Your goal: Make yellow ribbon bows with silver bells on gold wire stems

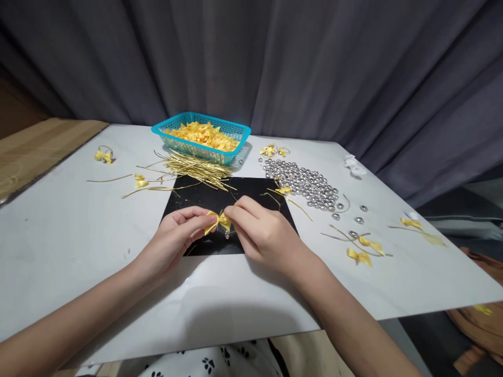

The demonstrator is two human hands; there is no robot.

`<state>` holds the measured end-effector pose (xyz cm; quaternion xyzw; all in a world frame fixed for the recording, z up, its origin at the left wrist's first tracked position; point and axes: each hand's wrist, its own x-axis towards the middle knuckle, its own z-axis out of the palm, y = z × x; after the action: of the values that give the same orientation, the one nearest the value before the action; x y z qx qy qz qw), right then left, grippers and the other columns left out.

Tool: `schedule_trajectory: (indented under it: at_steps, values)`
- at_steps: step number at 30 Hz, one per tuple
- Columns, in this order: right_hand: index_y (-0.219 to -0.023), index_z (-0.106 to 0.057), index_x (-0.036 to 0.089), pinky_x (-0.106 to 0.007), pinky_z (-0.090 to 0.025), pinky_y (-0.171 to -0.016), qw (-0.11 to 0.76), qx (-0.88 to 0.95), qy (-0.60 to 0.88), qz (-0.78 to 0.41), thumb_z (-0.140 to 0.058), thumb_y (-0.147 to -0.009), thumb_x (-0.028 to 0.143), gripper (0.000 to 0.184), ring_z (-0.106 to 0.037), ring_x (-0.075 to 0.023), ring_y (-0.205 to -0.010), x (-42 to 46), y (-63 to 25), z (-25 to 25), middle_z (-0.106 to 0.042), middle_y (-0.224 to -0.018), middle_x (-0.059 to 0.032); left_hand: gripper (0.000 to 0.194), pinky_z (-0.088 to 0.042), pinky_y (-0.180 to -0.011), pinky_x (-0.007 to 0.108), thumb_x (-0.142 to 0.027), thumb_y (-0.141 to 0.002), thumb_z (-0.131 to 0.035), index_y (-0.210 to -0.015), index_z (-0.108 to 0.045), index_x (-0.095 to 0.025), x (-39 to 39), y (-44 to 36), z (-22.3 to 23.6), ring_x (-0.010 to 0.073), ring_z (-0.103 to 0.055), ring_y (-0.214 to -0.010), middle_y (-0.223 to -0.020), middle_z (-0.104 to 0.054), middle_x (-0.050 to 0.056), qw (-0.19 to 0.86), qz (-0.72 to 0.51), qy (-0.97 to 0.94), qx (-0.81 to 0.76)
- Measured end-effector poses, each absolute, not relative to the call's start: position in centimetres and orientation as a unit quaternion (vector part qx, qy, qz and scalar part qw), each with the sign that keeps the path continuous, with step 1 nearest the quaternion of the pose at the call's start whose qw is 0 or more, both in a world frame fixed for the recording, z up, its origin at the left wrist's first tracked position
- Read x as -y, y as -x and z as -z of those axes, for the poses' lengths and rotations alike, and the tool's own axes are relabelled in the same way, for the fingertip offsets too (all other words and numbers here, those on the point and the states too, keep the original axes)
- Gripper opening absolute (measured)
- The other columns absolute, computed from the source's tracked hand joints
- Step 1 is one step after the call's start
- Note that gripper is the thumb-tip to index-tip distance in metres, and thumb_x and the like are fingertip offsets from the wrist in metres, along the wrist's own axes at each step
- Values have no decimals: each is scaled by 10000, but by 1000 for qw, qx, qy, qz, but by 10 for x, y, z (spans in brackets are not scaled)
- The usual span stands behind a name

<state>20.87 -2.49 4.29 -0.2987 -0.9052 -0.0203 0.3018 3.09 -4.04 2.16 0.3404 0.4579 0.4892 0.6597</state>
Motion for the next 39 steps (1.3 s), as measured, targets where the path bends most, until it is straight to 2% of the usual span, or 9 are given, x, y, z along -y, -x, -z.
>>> schedule_trajectory:
  at_steps: [39]
  values:
    - [-947,-567,128,-224,-453,-545,297,905,303,4,-401,-868,84,189,-528,-128,-654,26,-205,-43,-550,-794,-65,121,-408,-679,240,-244,-631,-741,-673,-654,-170,41,-32,-24,108,-563,-665,-683,-640,-6,657,-495,-328,-463]
